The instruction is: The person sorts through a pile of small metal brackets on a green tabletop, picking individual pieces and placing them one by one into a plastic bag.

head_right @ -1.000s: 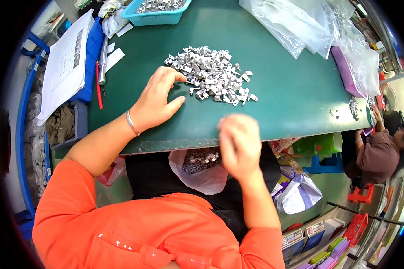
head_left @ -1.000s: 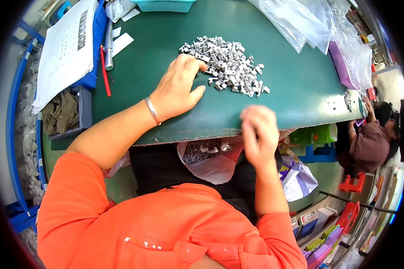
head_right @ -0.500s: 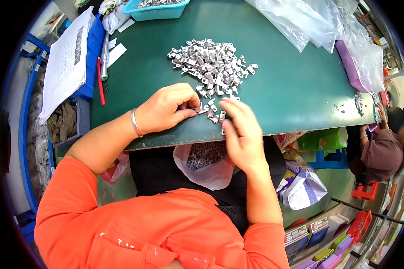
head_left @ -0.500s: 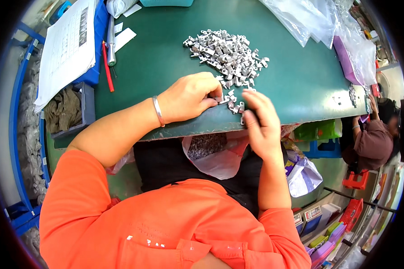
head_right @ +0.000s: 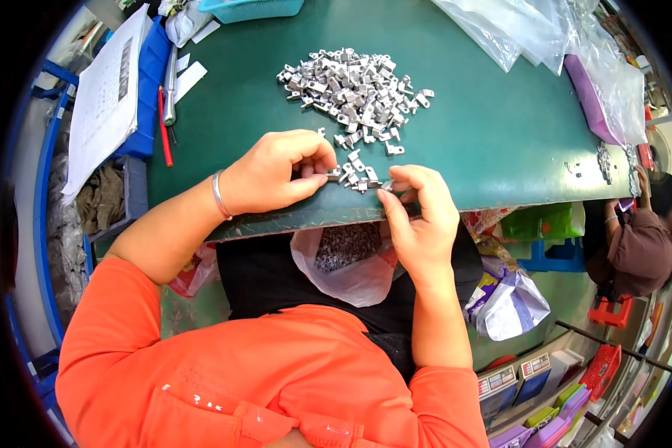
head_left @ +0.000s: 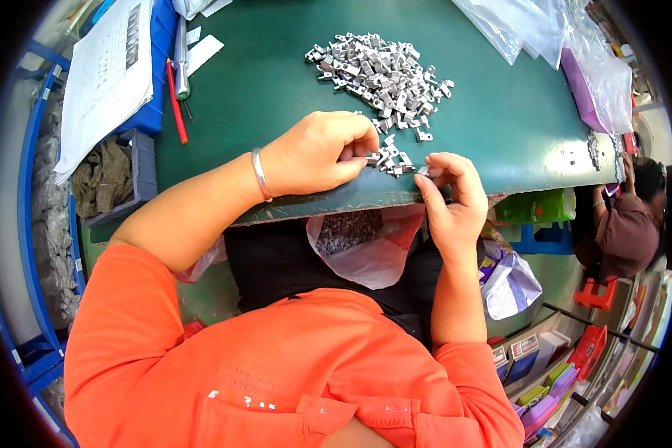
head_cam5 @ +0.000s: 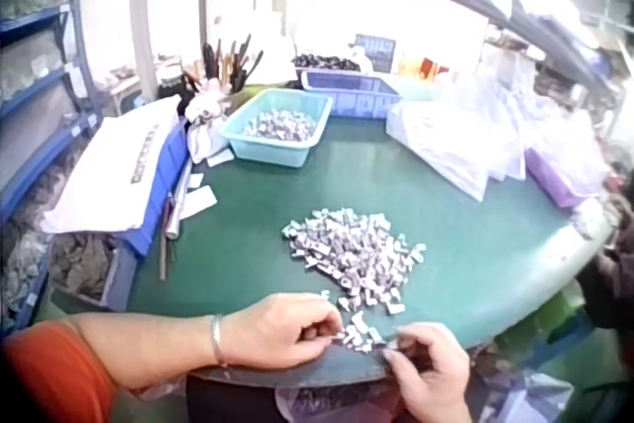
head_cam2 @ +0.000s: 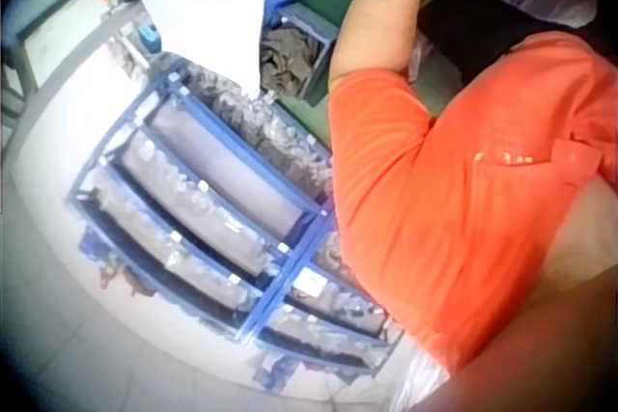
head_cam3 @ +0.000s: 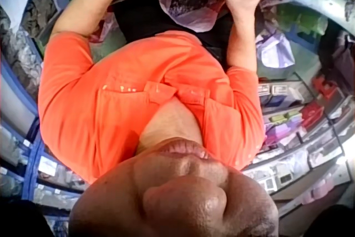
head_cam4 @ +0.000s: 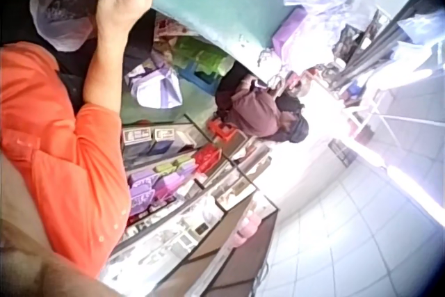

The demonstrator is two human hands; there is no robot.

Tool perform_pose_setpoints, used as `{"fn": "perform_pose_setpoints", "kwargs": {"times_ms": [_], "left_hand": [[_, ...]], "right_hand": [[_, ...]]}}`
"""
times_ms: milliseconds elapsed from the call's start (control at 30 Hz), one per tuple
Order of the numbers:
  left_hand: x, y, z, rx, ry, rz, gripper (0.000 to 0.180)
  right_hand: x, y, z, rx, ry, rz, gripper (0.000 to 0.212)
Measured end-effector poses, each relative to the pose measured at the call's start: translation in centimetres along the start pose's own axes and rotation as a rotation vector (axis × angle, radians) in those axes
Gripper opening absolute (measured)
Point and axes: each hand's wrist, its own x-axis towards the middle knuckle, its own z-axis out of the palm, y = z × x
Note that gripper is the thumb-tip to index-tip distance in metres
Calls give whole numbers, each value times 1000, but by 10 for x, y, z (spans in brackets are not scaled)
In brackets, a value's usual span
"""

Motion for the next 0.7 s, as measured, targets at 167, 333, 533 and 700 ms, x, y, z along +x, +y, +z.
{"fn": "perform_pose_setpoints", "kwargs": {"times_ms": [167,333,533,700], "left_hand": [[-1,3,-3,-181,-41,-19,14],[-1,0,1,-686,-115,-235,13],[3,-5,-8,-688,-259,-311,12],[-2,1,-1,-110,-145,-31,18]], "right_hand": [[-12,-7,0,617,-17,140,26],[-5,0,1,467,-82,96,20],[6,-9,20,-38,-9,-42,21],[6,-7,21,-95,-52,-111,16]]}}
